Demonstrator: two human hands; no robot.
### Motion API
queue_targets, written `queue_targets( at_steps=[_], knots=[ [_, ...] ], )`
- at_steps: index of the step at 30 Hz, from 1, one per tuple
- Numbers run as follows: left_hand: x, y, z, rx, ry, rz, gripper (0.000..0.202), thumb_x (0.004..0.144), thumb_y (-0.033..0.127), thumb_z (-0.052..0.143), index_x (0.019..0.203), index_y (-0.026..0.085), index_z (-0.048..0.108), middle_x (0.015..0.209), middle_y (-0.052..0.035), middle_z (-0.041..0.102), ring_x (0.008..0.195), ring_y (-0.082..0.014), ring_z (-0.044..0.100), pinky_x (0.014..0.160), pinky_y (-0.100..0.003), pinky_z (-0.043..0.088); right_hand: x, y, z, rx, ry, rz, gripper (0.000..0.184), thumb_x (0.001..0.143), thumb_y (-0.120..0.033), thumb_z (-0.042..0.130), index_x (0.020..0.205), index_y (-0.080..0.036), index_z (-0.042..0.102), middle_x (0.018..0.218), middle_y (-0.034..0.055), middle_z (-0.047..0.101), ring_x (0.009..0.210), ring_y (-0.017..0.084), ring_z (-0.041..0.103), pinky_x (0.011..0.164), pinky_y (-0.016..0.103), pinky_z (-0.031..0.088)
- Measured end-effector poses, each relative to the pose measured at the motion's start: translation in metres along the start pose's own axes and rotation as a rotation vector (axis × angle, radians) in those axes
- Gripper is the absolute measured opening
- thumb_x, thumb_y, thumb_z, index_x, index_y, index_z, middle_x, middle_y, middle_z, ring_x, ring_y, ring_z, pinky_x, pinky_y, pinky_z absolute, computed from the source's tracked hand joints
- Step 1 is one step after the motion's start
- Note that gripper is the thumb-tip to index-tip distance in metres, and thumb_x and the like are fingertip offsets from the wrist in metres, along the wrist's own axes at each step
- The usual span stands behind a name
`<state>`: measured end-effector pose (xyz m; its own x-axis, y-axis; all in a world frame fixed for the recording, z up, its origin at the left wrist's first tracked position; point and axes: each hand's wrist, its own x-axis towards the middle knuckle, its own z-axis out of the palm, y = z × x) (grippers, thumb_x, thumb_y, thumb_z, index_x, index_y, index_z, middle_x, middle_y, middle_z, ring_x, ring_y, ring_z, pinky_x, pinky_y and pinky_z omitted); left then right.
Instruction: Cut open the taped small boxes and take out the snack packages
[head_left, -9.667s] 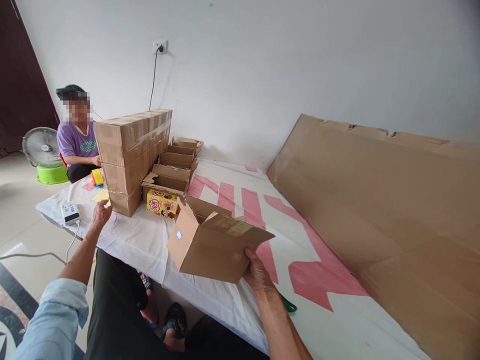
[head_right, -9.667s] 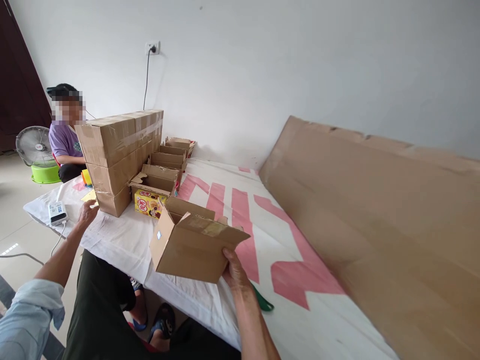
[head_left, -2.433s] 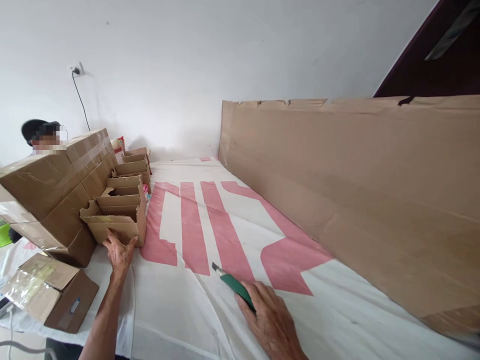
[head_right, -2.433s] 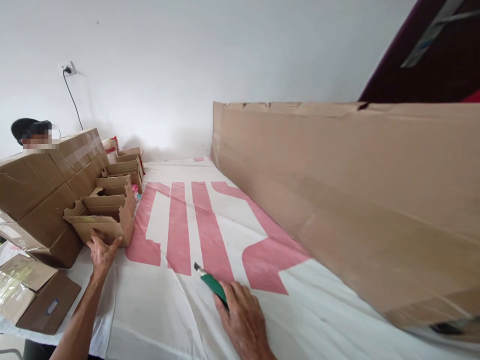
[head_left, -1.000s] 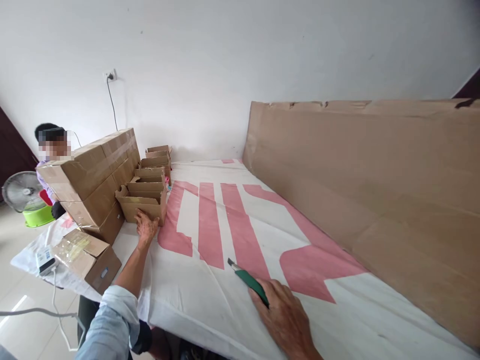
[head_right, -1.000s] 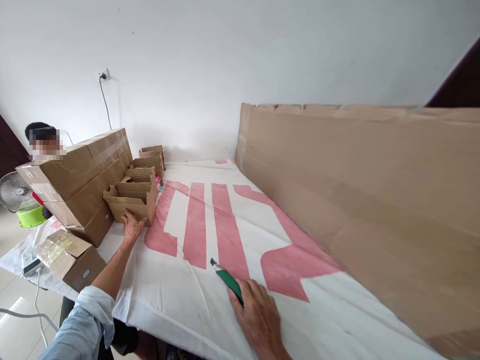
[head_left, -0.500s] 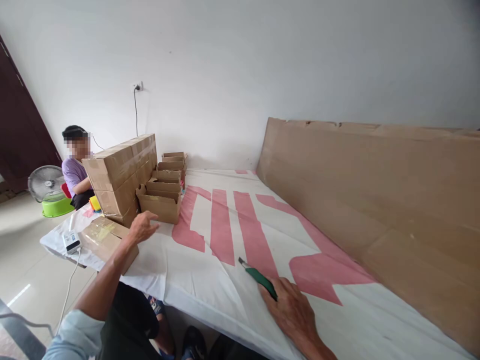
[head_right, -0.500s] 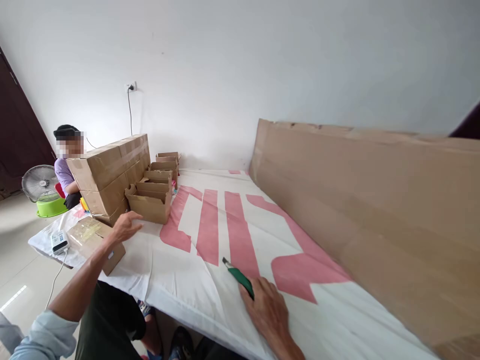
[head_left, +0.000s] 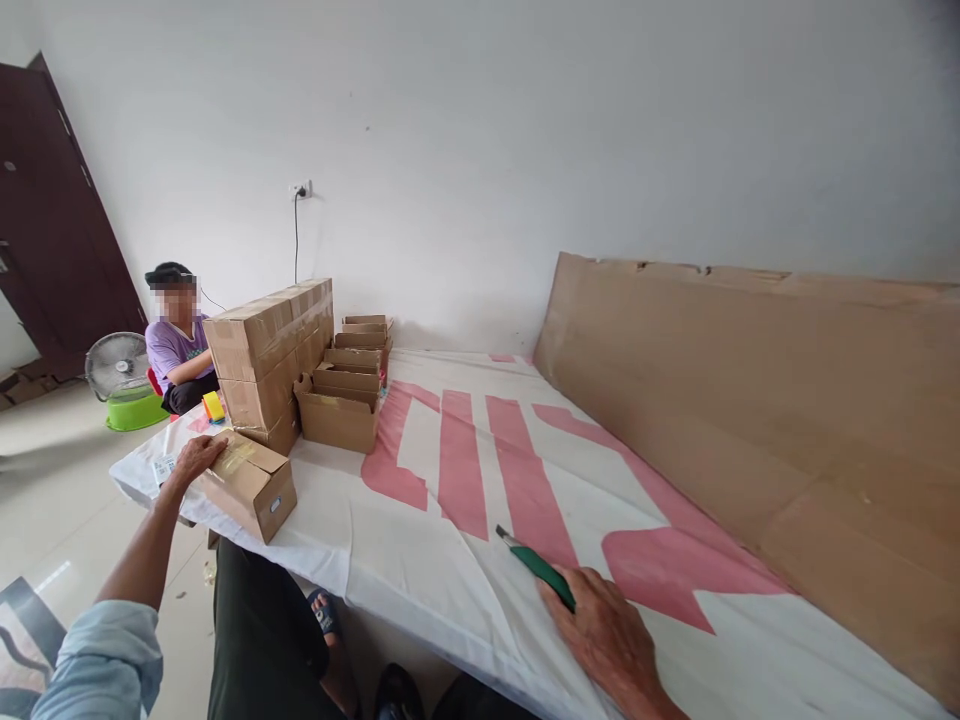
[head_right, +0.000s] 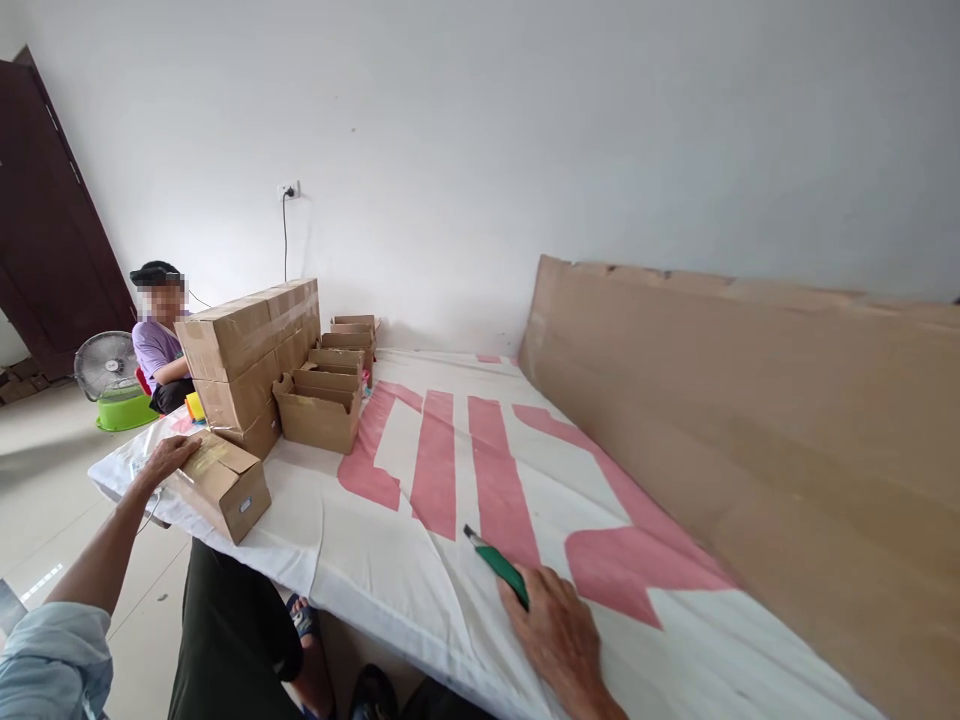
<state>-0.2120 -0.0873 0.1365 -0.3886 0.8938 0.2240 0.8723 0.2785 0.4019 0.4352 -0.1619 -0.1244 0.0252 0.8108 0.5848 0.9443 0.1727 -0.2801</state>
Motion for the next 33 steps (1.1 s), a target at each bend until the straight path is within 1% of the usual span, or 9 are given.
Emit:
queue_targets(
  at_steps=[2, 5, 9, 13, 17, 19, 24, 27, 33],
  knots=[
    [-0.005, 0.000, 0.007, -0.026, -0.012, -0.004, 0.040, 0.087, 0.056, 0.060, 0.075, 0.020, 0.074, 0.083, -0.0123, 0.079, 0.091, -0.0345, 0.074, 0.076, -0.037, 0.052, -0.001, -0.001, -0.001, 0.005, 0.002, -0.001, 0.035, 0.102, -0.043, 0.045, 0.102, -0.020, 0.072, 0.091, 0.0119, 0.074, 0.087, 0.033, 0.071, 0.079, 0.044, 0.053],
    [-0.019, 0.005, 0.020, -0.078, -0.025, 0.014, 0.042, 0.088, 0.057, 0.061, 0.091, 0.019, 0.077, 0.096, -0.0149, 0.082, 0.098, -0.0354, 0.074, 0.081, -0.039, 0.052, -0.002, -0.001, -0.002, 0.007, 0.008, -0.001, 0.036, 0.102, -0.045, 0.044, 0.096, -0.021, 0.070, 0.086, 0.0115, 0.072, 0.085, 0.033, 0.070, 0.077, 0.044, 0.052],
    [-0.051, 0.020, 0.042, -0.169, -0.051, 0.071, 0.051, 0.088, 0.057, 0.065, 0.117, 0.016, 0.076, 0.114, -0.0188, 0.081, 0.109, -0.0367, 0.074, 0.091, -0.041, 0.054, -0.003, 0.001, -0.003, 0.020, 0.002, 0.002, 0.033, 0.100, -0.046, 0.045, 0.090, -0.024, 0.067, 0.083, 0.0109, 0.070, 0.082, 0.033, 0.068, 0.075, 0.044, 0.051],
    [-0.088, 0.041, 0.064, -0.280, -0.104, 0.148, 0.056, 0.087, 0.056, 0.068, 0.127, 0.018, 0.074, 0.122, -0.0154, 0.080, 0.109, -0.0322, 0.075, 0.094, -0.039, 0.056, -0.004, 0.000, -0.004, 0.040, -0.007, 0.024, 0.032, 0.098, -0.047, 0.045, 0.089, -0.024, 0.066, 0.081, 0.0104, 0.068, 0.080, 0.033, 0.066, 0.072, 0.044, 0.049],
    [-0.118, 0.055, 0.074, -0.602, -0.251, 0.209, 0.060, 0.082, 0.058, 0.073, 0.126, 0.018, 0.074, 0.126, -0.0135, 0.078, 0.094, -0.0273, 0.076, 0.084, -0.038, 0.060, -0.003, -0.004, -0.010, 0.044, -0.032, 0.061, 0.030, 0.096, -0.049, 0.048, 0.086, -0.025, 0.064, 0.081, 0.0100, 0.067, 0.082, 0.033, 0.065, 0.074, 0.043, 0.049],
    [-0.128, 0.059, 0.074, -0.793, -0.352, 0.192, 0.066, 0.078, 0.060, 0.078, 0.127, 0.018, 0.074, 0.130, -0.0147, 0.076, 0.095, -0.0274, 0.076, 0.079, -0.037, 0.060, -0.002, -0.005, -0.013, 0.054, -0.051, 0.069, 0.030, 0.096, -0.049, 0.049, 0.087, -0.025, 0.064, 0.082, 0.0099, 0.067, 0.083, 0.033, 0.064, 0.076, 0.043, 0.049],
    [-0.137, 0.063, 0.066, -0.944, -0.442, 0.103, 0.069, 0.073, 0.059, 0.084, 0.128, 0.019, 0.075, 0.127, -0.0135, 0.078, 0.104, -0.0296, 0.074, 0.078, -0.035, 0.059, 0.000, -0.007, -0.016, 0.064, -0.085, 0.087, 0.030, 0.097, -0.050, 0.049, 0.084, -0.026, 0.060, 0.083, 0.0094, 0.065, 0.084, 0.031, 0.063, 0.078, 0.042, 0.048],
    [-0.134, 0.063, 0.065, -0.984, -0.456, 0.084, 0.069, 0.072, 0.061, 0.084, 0.127, 0.019, 0.076, 0.121, -0.0133, 0.081, 0.112, -0.0327, 0.073, 0.084, -0.037, 0.059, -0.001, -0.007, -0.016, 0.066, -0.073, 0.081, 0.030, 0.098, -0.050, 0.047, 0.083, -0.026, 0.059, 0.084, 0.0089, 0.064, 0.084, 0.030, 0.061, 0.079, 0.042, 0.048],
    [-0.122, 0.065, 0.072, -1.037, -0.456, 0.051, 0.069, 0.066, 0.061, 0.087, 0.119, 0.018, 0.079, 0.129, -0.0148, 0.079, 0.115, -0.0347, 0.073, 0.082, -0.038, 0.060, -0.002, -0.007, -0.014, 0.049, -0.060, 0.064, 0.029, 0.100, -0.047, 0.048, 0.083, -0.025, 0.058, 0.083, 0.0083, 0.062, 0.083, 0.028, 0.060, 0.078, 0.040, 0.046]
  ],
)
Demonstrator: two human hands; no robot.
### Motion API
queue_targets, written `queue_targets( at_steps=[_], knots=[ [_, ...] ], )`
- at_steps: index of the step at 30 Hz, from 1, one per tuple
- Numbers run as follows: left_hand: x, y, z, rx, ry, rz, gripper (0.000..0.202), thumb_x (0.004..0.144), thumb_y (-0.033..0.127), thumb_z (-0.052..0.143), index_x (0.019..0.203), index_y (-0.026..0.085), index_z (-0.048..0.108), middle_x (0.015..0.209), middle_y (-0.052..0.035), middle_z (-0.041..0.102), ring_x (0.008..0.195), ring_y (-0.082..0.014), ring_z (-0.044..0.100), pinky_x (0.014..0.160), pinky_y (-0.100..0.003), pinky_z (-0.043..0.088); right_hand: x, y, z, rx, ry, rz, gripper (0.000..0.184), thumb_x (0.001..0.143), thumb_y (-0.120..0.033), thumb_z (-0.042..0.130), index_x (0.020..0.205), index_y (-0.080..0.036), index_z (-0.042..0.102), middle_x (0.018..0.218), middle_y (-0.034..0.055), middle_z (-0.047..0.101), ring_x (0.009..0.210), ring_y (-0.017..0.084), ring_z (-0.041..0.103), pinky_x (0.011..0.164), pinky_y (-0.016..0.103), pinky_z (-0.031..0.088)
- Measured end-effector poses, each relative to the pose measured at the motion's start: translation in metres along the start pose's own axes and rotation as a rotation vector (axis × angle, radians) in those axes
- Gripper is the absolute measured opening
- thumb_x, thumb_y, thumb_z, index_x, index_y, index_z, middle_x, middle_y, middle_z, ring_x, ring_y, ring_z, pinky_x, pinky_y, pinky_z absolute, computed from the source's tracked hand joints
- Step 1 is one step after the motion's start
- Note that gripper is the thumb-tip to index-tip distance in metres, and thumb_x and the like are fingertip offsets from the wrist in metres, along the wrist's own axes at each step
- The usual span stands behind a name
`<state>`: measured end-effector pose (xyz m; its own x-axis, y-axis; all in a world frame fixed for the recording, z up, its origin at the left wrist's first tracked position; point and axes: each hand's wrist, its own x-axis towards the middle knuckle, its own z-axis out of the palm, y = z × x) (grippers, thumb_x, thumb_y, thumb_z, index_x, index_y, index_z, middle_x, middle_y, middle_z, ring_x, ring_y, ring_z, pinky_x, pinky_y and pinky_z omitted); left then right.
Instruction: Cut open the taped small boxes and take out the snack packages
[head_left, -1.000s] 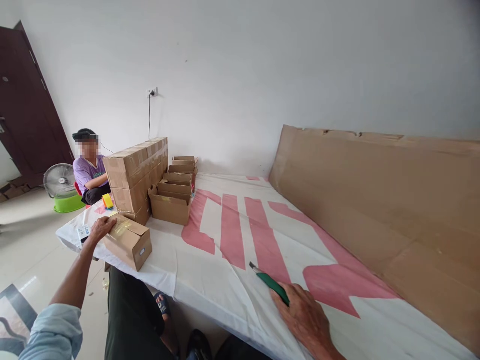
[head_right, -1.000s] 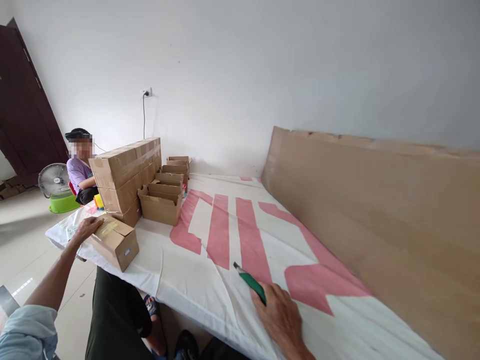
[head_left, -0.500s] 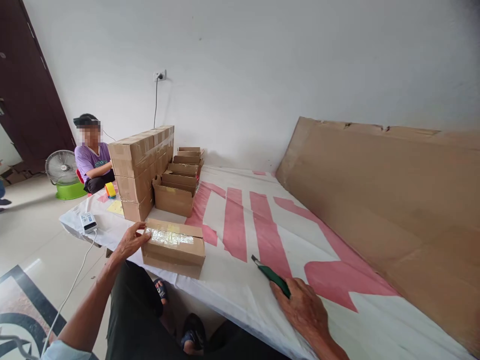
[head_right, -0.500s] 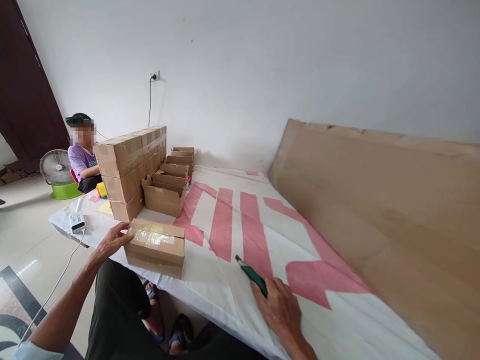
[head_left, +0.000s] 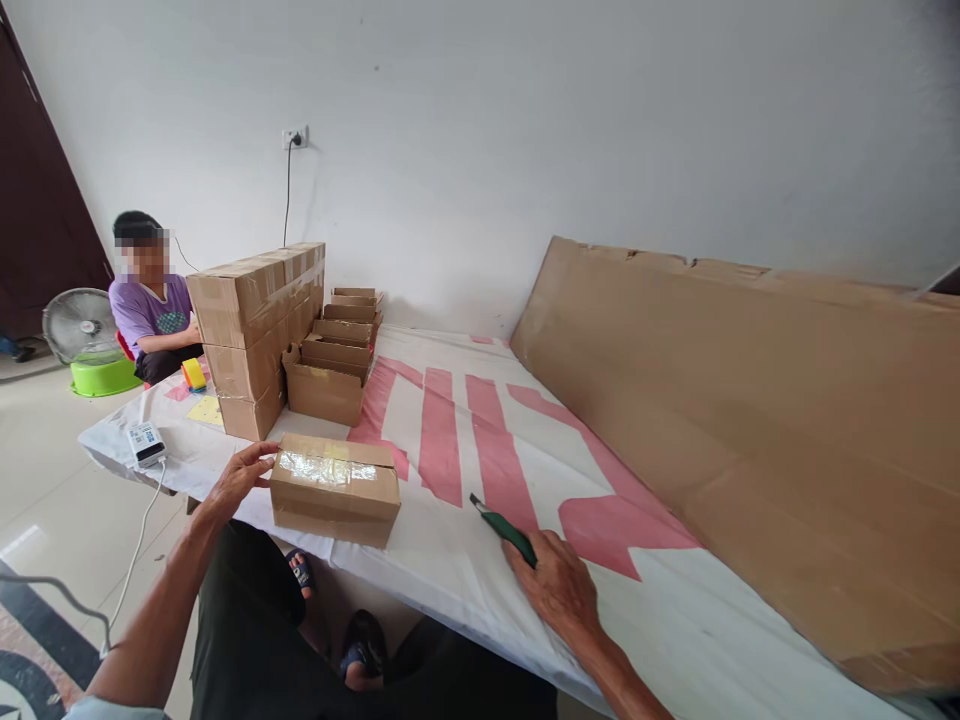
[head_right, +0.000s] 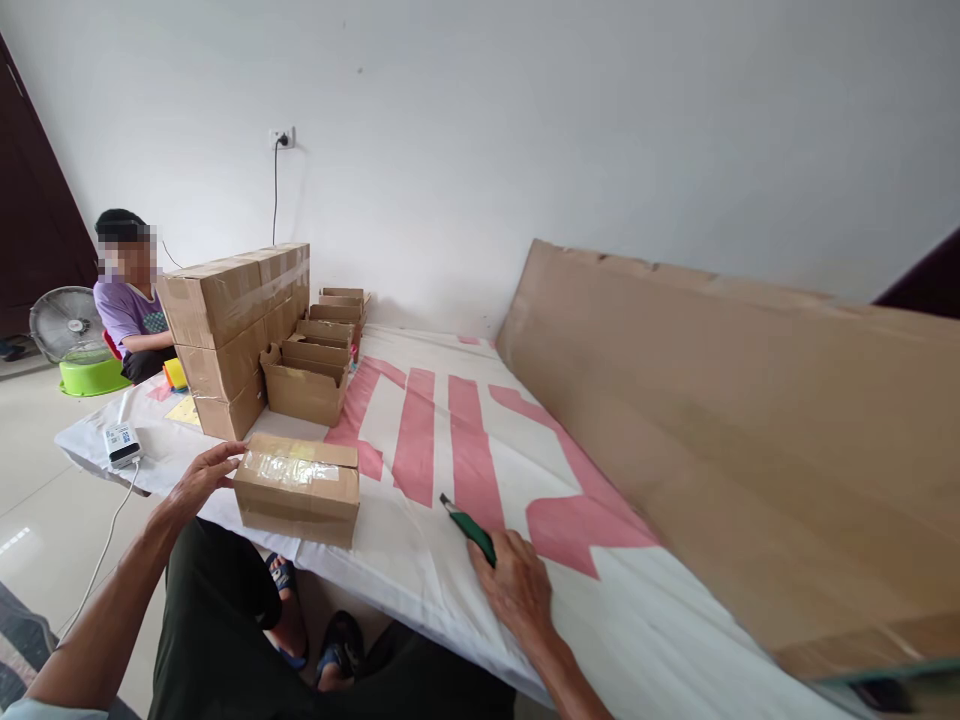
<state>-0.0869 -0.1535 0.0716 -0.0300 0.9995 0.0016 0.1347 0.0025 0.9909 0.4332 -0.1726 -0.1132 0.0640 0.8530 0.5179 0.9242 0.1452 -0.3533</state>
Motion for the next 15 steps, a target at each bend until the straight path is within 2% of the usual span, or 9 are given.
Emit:
queue_targets(
  at_steps=[5, 10, 13, 15],
  knots=[
    [0.005, 0.004, -0.001, -0.011, 0.006, 0.002, 0.068, 0.057, 0.062, 0.093, 0.108, 0.019, 0.081, 0.123, -0.0140, 0.080, 0.108, -0.0338, 0.075, 0.077, -0.037, 0.062, 0.004, -0.007, -0.003, -0.037, 0.020, 0.015, 0.026, 0.100, -0.042, 0.050, 0.086, -0.023, 0.061, 0.085, 0.0082, 0.064, 0.084, 0.027, 0.060, 0.078, 0.038, 0.046],
    [0.022, 0.007, -0.008, -0.007, 0.049, -0.002, 0.063, 0.051, 0.061, 0.098, 0.097, 0.021, 0.083, 0.111, -0.0106, 0.082, 0.102, -0.0312, 0.076, 0.073, -0.034, 0.064, 0.015, -0.023, -0.015, -0.068, -0.039, 0.064, 0.019, 0.100, -0.032, 0.055, 0.099, -0.018, 0.068, 0.096, 0.0109, 0.068, 0.092, 0.027, 0.062, 0.085, 0.038, 0.048],
    [0.034, 0.009, -0.009, -0.014, 0.046, -0.018, 0.061, 0.046, 0.059, 0.100, 0.092, 0.021, 0.083, 0.105, -0.0090, 0.082, 0.094, -0.0287, 0.076, 0.070, -0.033, 0.065, 0.026, -0.038, -0.020, -0.068, 0.025, 0.075, 0.022, 0.098, -0.030, 0.059, 0.110, -0.017, 0.070, 0.108, 0.0140, 0.070, 0.103, 0.030, 0.063, 0.092, 0.042, 0.050],
    [0.038, 0.012, -0.007, -0.019, 0.046, -0.022, 0.058, 0.045, 0.057, 0.100, 0.088, 0.021, 0.082, 0.100, -0.0079, 0.082, 0.089, -0.0273, 0.075, 0.067, -0.033, 0.064, 0.033, -0.056, -0.021, 0.026, 0.074, 0.038, 0.030, 0.100, -0.034, 0.060, 0.122, -0.017, 0.069, 0.119, 0.0161, 0.070, 0.112, 0.033, 0.062, 0.100, 0.048, 0.051]
  ],
)
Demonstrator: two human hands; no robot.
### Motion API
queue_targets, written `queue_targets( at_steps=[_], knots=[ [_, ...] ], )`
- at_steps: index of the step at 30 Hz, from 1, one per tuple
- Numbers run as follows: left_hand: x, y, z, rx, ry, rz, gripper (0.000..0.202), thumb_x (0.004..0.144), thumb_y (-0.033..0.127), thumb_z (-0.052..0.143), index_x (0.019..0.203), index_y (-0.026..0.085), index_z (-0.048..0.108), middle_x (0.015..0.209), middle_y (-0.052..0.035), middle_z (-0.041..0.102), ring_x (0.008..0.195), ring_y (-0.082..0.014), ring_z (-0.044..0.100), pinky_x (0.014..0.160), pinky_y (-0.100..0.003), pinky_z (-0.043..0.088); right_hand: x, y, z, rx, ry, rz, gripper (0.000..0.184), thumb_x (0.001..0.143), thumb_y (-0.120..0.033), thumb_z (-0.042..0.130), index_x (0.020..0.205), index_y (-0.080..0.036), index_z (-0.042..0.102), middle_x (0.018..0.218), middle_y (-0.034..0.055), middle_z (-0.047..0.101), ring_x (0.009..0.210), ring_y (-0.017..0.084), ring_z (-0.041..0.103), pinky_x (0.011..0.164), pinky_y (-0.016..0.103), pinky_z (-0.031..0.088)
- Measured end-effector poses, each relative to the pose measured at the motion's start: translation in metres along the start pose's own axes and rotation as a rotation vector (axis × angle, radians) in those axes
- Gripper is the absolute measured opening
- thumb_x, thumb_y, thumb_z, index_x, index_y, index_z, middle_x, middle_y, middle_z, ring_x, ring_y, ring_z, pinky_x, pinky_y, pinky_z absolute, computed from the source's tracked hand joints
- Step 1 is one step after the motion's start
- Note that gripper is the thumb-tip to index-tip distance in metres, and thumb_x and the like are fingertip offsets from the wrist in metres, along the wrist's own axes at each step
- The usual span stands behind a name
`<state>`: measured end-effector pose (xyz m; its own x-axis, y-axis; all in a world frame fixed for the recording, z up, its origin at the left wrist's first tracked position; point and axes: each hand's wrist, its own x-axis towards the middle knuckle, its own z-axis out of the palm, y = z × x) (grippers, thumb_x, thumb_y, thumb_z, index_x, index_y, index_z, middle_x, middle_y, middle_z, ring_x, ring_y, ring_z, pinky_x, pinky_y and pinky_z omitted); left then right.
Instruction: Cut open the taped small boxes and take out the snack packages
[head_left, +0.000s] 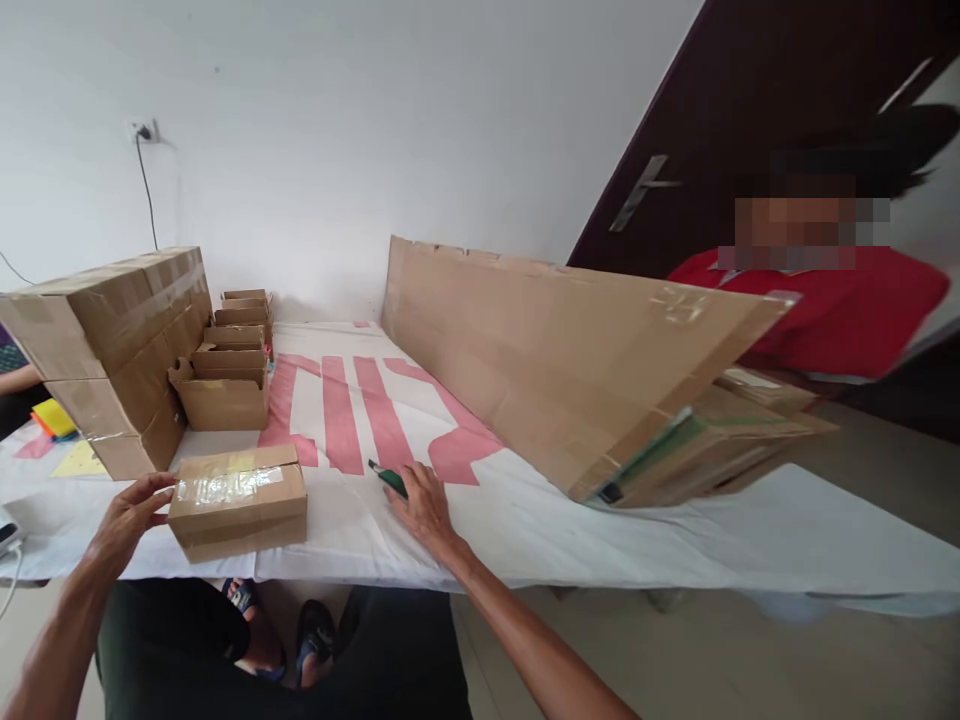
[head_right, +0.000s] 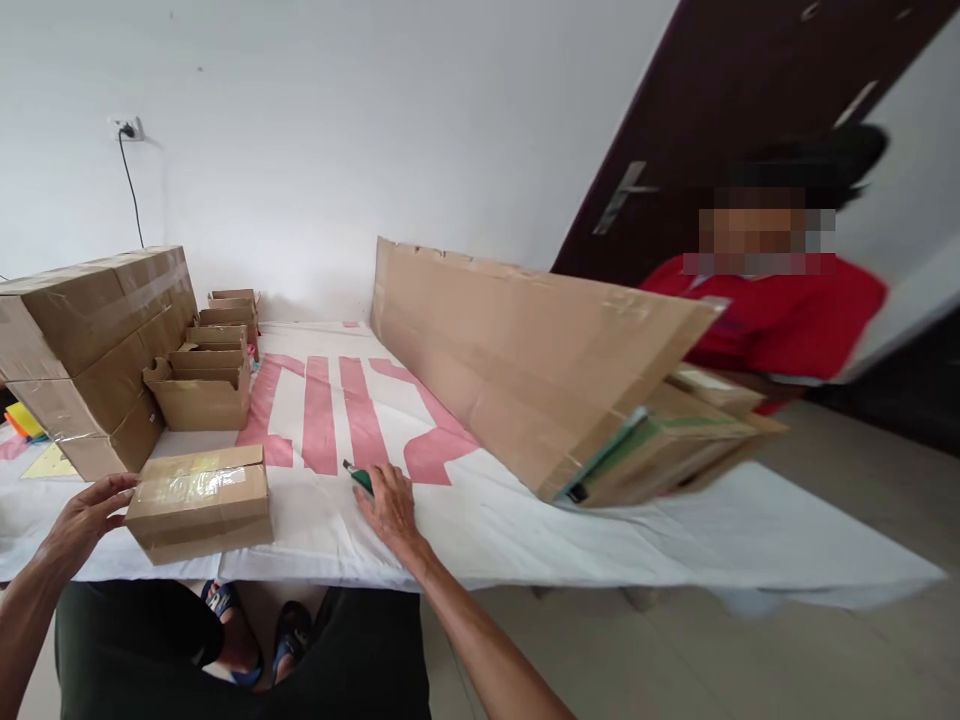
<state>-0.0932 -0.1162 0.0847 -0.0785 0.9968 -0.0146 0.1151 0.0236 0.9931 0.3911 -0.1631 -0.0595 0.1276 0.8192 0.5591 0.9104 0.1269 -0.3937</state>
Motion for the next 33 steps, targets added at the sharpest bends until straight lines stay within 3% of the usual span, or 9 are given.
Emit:
queue_targets(
  at_steps=[2, 6, 11, 16, 25, 33],
  knots=[
    [-0.001, 0.004, 0.004, -0.004, 0.008, 0.001, 0.056, 0.045, 0.055, 0.100, 0.086, 0.021, 0.082, 0.096, -0.0070, 0.081, 0.087, -0.0261, 0.074, 0.066, -0.032, 0.063, 0.006, -0.027, 0.001, 0.190, -0.011, -0.065, 0.041, 0.102, -0.041, 0.061, 0.136, -0.018, 0.065, 0.130, 0.0168, 0.069, 0.122, 0.034, 0.062, 0.106, 0.051, 0.052],
    [-0.008, 0.011, 0.011, 0.017, -0.007, 0.002, 0.051, 0.052, 0.052, 0.097, 0.088, 0.020, 0.080, 0.094, -0.0065, 0.080, 0.087, -0.0247, 0.073, 0.068, -0.031, 0.060, 0.012, -0.092, 0.004, 0.593, -0.185, -0.174, 0.063, 0.103, -0.052, 0.061, 0.159, -0.025, 0.050, 0.147, 0.0159, 0.063, 0.127, 0.032, 0.066, 0.103, 0.048, 0.059],
    [-0.010, 0.009, 0.013, 0.071, -0.002, -0.016, 0.043, 0.056, 0.048, 0.090, 0.086, 0.019, 0.078, 0.090, -0.0064, 0.080, 0.087, -0.0252, 0.073, 0.070, -0.032, 0.057, 0.010, -0.140, 0.011, 0.700, -0.240, -0.226, 0.073, 0.104, -0.050, 0.061, 0.169, -0.026, 0.037, 0.159, 0.0176, 0.055, 0.142, 0.035, 0.058, 0.113, 0.054, 0.055],
    [-0.007, 0.005, 0.013, 0.113, 0.020, -0.021, 0.040, 0.057, 0.046, 0.087, 0.085, 0.019, 0.078, 0.088, -0.0067, 0.080, 0.084, -0.0246, 0.074, 0.069, -0.031, 0.056, 0.007, -0.143, 0.022, 0.631, -0.185, -0.232, 0.074, 0.105, -0.044, 0.060, 0.172, -0.029, 0.031, 0.162, 0.0162, 0.054, 0.148, 0.036, 0.053, 0.121, 0.059, 0.049],
    [-0.007, 0.002, 0.013, 0.120, 0.006, -0.003, 0.044, 0.056, 0.051, 0.090, 0.083, 0.019, 0.076, 0.086, -0.0051, 0.079, 0.081, -0.0229, 0.072, 0.069, -0.032, 0.057, 0.002, -0.135, 0.036, 0.589, -0.165, -0.222, 0.079, 0.105, -0.040, 0.060, 0.174, -0.030, 0.025, 0.165, 0.0166, 0.051, 0.152, 0.037, 0.050, 0.121, 0.060, 0.049],
    [-0.015, -0.004, 0.010, 0.066, -0.053, -0.019, 0.065, 0.055, 0.060, 0.093, 0.102, 0.018, 0.080, 0.083, -0.0060, 0.079, 0.084, -0.0254, 0.074, 0.077, -0.036, 0.057, 0.006, -0.129, 0.038, 0.588, -0.164, -0.235, 0.080, 0.105, -0.038, 0.061, 0.175, -0.033, 0.022, 0.164, 0.0152, 0.051, 0.151, 0.035, 0.051, 0.120, 0.058, 0.051]
  ],
)
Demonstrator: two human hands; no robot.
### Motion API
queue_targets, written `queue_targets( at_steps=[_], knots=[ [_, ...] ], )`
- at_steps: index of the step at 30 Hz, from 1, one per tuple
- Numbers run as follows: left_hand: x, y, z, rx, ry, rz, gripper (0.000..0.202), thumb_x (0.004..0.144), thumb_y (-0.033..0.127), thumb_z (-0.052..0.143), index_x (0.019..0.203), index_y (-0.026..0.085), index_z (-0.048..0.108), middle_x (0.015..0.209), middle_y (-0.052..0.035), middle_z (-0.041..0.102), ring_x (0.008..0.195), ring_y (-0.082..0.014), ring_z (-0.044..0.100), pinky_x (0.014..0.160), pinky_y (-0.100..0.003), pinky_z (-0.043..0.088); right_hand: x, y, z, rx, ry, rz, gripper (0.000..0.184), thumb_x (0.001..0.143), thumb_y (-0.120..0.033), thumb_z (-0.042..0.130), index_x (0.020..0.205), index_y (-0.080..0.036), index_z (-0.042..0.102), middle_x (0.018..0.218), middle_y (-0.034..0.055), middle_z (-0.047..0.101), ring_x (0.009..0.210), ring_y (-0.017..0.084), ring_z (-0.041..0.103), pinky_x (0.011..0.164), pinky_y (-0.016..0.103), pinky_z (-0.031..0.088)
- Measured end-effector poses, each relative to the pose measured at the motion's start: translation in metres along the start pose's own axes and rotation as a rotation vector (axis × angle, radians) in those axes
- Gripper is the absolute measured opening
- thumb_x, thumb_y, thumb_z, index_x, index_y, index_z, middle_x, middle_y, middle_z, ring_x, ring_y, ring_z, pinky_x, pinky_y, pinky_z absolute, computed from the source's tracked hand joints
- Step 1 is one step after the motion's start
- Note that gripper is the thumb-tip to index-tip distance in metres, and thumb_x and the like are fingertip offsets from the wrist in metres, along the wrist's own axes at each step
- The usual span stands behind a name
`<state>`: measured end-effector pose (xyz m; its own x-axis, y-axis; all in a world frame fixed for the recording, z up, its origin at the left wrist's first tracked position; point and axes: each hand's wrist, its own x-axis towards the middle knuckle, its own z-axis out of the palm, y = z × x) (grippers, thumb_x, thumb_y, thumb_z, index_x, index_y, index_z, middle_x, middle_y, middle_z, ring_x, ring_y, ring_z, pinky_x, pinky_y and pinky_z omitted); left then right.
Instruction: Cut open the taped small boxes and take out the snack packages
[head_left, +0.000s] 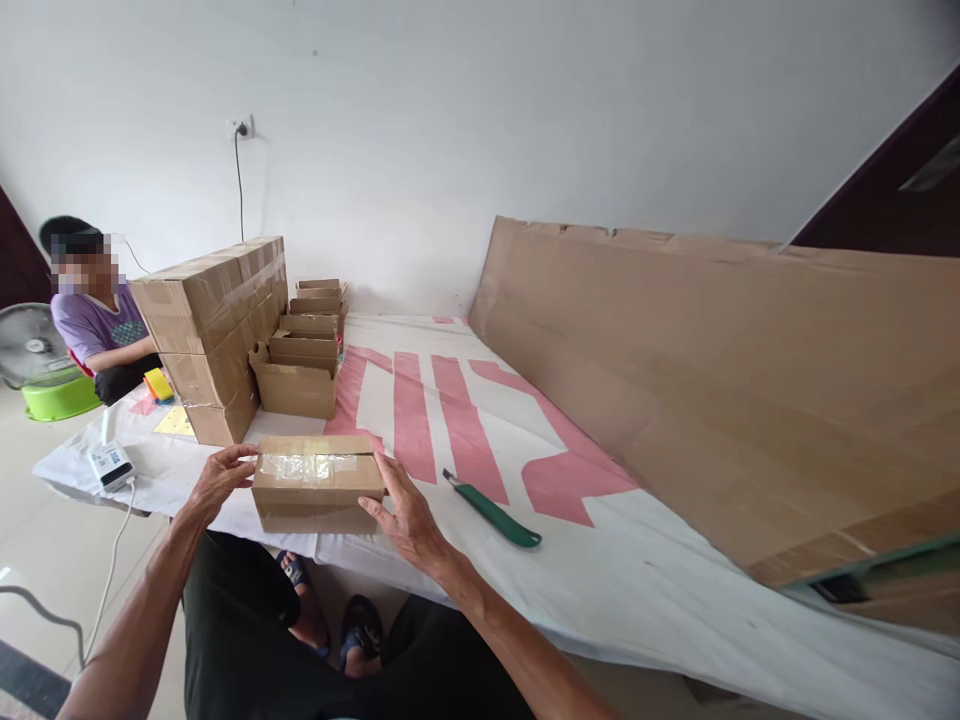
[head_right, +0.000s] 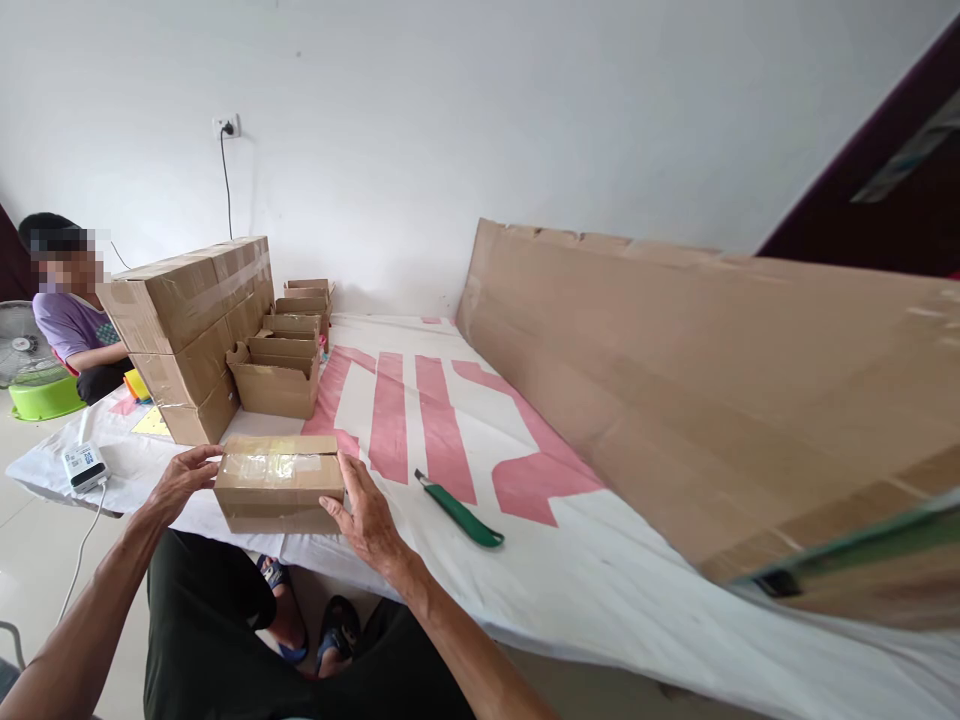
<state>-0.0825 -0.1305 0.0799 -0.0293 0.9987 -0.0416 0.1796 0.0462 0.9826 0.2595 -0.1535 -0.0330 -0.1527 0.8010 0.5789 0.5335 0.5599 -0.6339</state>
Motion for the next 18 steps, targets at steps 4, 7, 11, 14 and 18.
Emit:
queue_targets(
  at_steps=[4, 7, 11, 14, 18],
  knots=[
    [-0.001, -0.001, -0.002, 0.045, -0.056, 0.009, 0.072, 0.058, 0.063, 0.091, 0.113, 0.018, 0.080, 0.086, -0.0070, 0.082, 0.084, -0.0258, 0.074, 0.077, -0.036, 0.055, 0.002, -0.001, -0.001, 0.006, -0.023, -0.004, 0.079, 0.105, -0.038, 0.060, 0.175, -0.031, 0.023, 0.166, 0.0161, 0.049, 0.153, 0.035, 0.049, 0.122, 0.058, 0.049],
    [0.000, -0.001, -0.003, 0.041, -0.109, 0.025, 0.068, 0.062, 0.062, 0.090, 0.113, 0.019, 0.080, 0.089, -0.0090, 0.083, 0.087, -0.0270, 0.076, 0.078, -0.036, 0.054, -0.001, 0.001, -0.006, -0.022, -0.052, 0.010, 0.081, 0.104, -0.041, 0.062, 0.174, -0.031, 0.023, 0.169, 0.0148, 0.047, 0.155, 0.036, 0.047, 0.122, 0.057, 0.049],
    [-0.002, -0.002, 0.001, -0.006, -0.141, 0.054, 0.060, 0.063, 0.057, 0.090, 0.108, 0.019, 0.080, 0.096, -0.0109, 0.084, 0.094, -0.0302, 0.077, 0.084, -0.039, 0.055, -0.017, 0.022, -0.041, -0.188, -0.115, 0.022, 0.066, 0.103, -0.045, 0.061, 0.164, -0.026, 0.045, 0.158, 0.0142, 0.058, 0.145, 0.035, 0.056, 0.117, 0.052, 0.051],
    [-0.003, -0.003, 0.006, -0.032, -0.126, 0.040, 0.061, 0.062, 0.058, 0.091, 0.108, 0.019, 0.079, 0.099, -0.0107, 0.084, 0.096, -0.0300, 0.077, 0.085, -0.038, 0.055, -0.038, 0.052, -0.086, -0.441, -0.123, 0.094, 0.048, 0.103, -0.045, 0.056, 0.144, -0.021, 0.064, 0.142, 0.0178, 0.066, 0.134, 0.036, 0.062, 0.111, 0.051, 0.053],
    [-0.003, -0.003, 0.011, -0.077, -0.071, 0.035, 0.067, 0.058, 0.065, 0.094, 0.102, 0.017, 0.076, 0.104, -0.0115, 0.083, 0.091, -0.0264, 0.075, 0.079, -0.034, 0.054, -0.070, 0.084, -0.132, -0.690, -0.256, 0.293, 0.035, 0.102, -0.042, 0.054, 0.121, -0.018, 0.071, 0.116, 0.0171, 0.071, 0.111, 0.035, 0.067, 0.093, 0.045, 0.055]
  ],
)
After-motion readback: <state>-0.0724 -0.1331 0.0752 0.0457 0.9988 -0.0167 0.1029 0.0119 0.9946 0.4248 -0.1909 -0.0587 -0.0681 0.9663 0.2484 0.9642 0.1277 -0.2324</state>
